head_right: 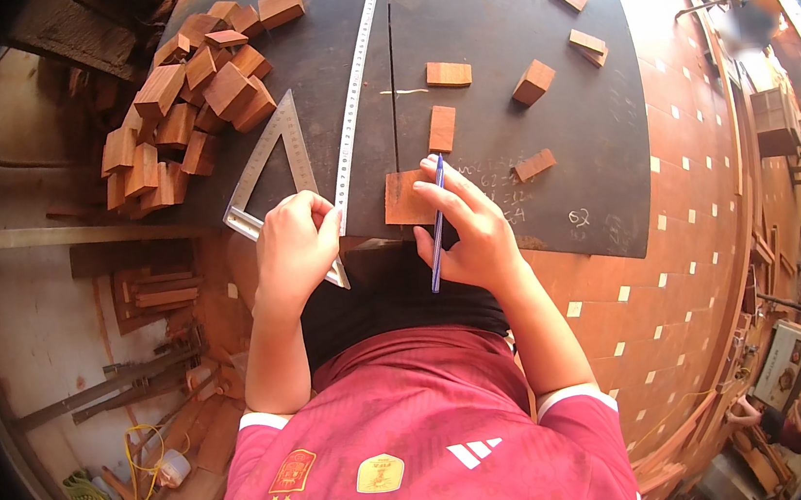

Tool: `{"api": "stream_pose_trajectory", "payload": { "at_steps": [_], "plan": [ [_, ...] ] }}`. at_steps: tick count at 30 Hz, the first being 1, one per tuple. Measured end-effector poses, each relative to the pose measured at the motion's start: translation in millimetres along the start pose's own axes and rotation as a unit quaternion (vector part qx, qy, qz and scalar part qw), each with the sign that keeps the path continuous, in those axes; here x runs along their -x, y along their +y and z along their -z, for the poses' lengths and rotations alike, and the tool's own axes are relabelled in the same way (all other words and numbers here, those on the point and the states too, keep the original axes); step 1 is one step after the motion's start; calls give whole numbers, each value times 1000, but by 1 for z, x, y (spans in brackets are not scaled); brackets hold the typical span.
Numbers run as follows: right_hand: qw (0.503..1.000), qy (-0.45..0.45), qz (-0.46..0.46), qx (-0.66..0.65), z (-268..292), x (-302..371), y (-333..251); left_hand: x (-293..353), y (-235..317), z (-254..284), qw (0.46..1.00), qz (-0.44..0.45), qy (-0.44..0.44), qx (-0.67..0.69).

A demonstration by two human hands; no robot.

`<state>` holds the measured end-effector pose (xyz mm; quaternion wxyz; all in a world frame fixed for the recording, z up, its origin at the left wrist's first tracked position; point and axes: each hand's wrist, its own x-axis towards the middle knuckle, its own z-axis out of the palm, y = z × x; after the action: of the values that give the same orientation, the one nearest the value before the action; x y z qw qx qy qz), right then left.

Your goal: The person measures and marks small wooden blocks on a workbench using a metal ruler and a blue pen. They repeatedly position the ruler, draw lines, and place the marked blocks aside.

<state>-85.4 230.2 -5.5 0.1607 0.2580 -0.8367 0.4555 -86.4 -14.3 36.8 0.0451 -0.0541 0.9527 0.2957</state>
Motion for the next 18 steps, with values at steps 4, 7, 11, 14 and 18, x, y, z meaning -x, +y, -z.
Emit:
{"api": "stream_pose_trajectory", "payload": {
  "at_steps": [4, 7, 11, 14, 18],
  "plan": [
    [1000, -4, -1, 4, 0, -1, -1, 1, 1, 3, 998, -2, 3, 55],
    [1000, -4, -4, 7, 0, 0, -1, 3, 2, 10, 985, 45, -53, 161],
    [1000, -7, -9, 7, 1, 0, 0, 4, 3, 17, 967, 55, -134, 207],
    [1000, -16, -13, 5, 1, 1, -2, 5, 2, 13, 948, 49, -170, 263],
    [1000, -18, -1, 5, 2, 1, -3, 10, 2, 0, 940, 59, -170, 288]
  ]
}}
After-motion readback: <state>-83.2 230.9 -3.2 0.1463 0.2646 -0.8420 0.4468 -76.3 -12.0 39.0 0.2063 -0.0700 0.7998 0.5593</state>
